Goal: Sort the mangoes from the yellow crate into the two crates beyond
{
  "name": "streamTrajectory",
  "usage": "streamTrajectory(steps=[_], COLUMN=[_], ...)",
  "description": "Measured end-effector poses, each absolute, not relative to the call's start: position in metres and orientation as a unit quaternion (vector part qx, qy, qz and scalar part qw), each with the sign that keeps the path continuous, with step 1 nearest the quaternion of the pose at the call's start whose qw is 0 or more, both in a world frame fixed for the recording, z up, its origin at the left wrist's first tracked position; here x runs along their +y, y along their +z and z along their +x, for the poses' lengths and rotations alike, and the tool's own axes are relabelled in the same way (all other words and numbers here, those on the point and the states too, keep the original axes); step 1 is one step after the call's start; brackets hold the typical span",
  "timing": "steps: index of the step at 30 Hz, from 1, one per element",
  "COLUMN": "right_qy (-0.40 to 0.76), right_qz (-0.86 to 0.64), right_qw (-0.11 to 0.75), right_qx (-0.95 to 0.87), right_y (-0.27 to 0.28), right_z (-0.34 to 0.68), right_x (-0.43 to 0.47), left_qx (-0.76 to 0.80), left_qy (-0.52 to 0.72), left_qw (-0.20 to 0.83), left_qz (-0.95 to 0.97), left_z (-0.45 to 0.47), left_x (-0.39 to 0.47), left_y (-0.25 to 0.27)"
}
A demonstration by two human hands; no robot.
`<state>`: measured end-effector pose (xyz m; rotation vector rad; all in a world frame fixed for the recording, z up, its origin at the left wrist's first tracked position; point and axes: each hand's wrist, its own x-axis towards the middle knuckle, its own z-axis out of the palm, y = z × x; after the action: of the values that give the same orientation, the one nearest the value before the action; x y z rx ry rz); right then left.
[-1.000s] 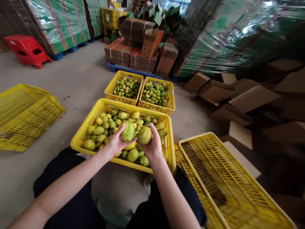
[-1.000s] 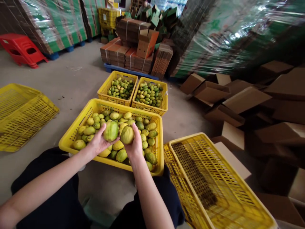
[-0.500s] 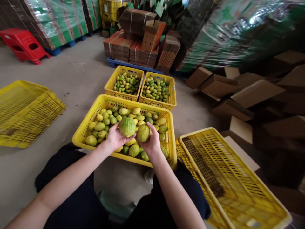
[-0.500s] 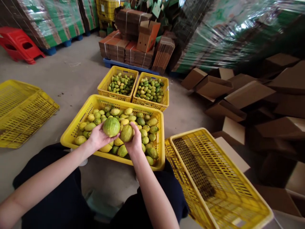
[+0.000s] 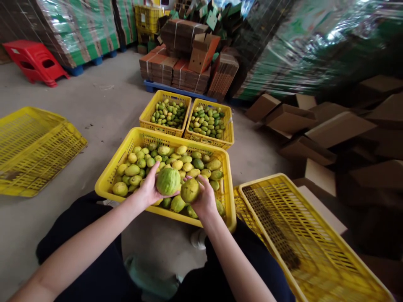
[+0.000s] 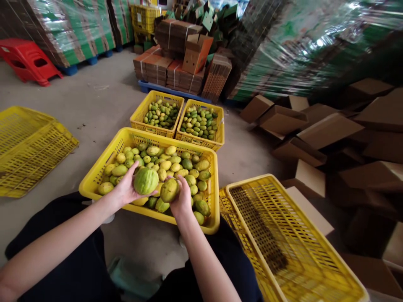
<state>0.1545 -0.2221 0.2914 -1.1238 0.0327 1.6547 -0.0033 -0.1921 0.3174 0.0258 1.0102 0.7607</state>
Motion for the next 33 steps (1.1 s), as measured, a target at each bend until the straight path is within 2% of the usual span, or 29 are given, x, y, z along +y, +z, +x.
streamTrajectory(steps=[5, 12, 24, 30, 33], right_qy=[0.687, 0.688, 0.69, 0.702, 0.706], right_qz=[-0.468, -0.459, -0.395, -0.347, -0.325], right_qw=[0.556, 0.562, 0.607, 0.619, 0.627], right_qx=[0.003, 0.021, -0.005, -0.052, -0.05], right_y=[0.283, 0.294, 0.306, 0.323, 0.326], right_z=[0.156, 0.148, 0.152, 0.151, 0.15], right_x=[-0.223, -0.226, -0.221, -0.229, -0.233], left_qx=[0.503, 0.535, 0.494, 0.489, 0.479], left_qy=[0.382, 0.408, 0.458, 0.482, 0.428], left_qw=[0.773, 0.74, 0.737, 0.716, 0.76], left_qz=[0.059, -0.001, 0.059, 0.127, 0.095], left_z=[-0.004, 0.0, -0.01, -0.006, 0.002], left_x=[-0.191, -0.199, -0.202, -0.198, -0.2], left_y=[0.323, 0.32, 0.339, 0.316, 0.308])
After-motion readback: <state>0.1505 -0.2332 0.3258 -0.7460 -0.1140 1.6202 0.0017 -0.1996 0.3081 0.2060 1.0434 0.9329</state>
